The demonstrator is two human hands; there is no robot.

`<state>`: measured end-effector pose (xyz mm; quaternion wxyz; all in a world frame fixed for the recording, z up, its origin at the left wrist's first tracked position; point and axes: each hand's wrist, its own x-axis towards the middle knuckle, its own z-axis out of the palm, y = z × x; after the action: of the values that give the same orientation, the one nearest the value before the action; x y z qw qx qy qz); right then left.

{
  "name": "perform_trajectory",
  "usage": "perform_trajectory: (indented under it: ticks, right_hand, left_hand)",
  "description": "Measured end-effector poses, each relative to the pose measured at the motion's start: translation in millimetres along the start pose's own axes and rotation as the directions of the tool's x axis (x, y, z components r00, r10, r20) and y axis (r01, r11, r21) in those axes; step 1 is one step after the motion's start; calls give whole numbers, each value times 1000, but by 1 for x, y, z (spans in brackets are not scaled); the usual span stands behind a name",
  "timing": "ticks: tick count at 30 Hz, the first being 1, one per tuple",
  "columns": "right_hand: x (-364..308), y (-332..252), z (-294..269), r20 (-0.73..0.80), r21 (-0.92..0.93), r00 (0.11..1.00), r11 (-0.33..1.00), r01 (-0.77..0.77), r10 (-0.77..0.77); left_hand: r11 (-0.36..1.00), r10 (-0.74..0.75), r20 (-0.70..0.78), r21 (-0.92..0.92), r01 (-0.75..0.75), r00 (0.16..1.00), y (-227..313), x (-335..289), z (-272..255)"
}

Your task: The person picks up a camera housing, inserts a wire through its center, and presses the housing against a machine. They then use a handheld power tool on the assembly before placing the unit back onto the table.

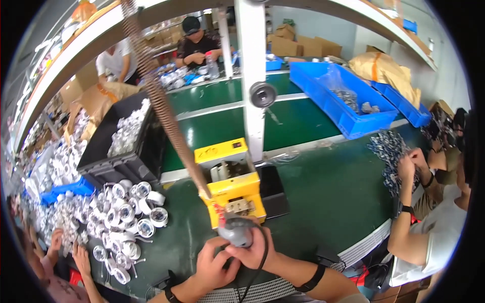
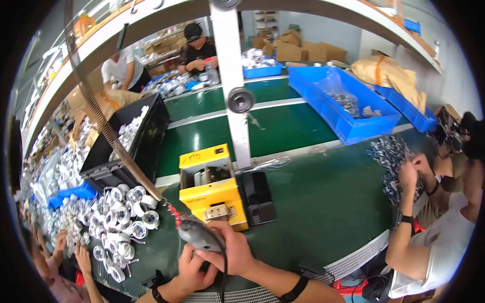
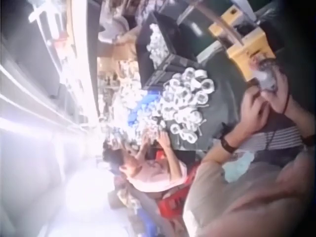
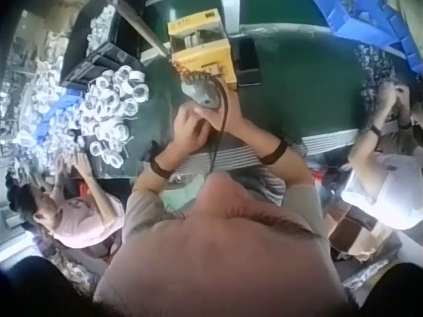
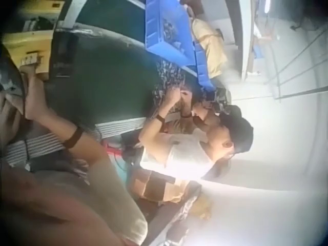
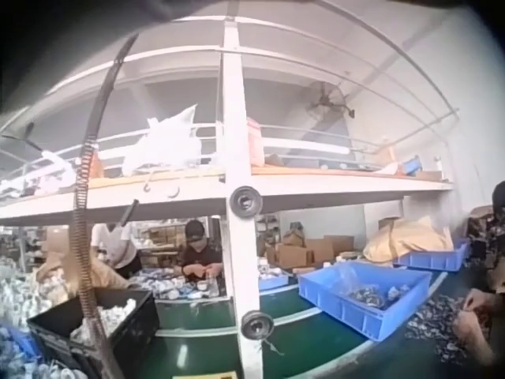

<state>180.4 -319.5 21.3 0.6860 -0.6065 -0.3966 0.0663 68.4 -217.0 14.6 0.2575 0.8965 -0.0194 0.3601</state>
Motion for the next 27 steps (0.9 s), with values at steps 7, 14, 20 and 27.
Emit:
perform_trajectory:
  ticks: [7,14,20,27]
  right_hand:
    - [1,25,-4,-40,-60,995,994,92,-95]
    - [3,21,14,34,144,999,989,35,-40]
    - [0,15,11,-50,206,999,978,18,-8]
    - [3,16,7,-12,-33,999,998,46,-47]
  left_hand:
    - [999,42,-25,-30,-43,999,-10,8,13]
    - [991,129,-71,48,-126,989,-20,5,-2]
    - [969,235,-47,91,-230,971,-19,14,4]
    - [971,168,15,168,-168,986,-22,7,6]
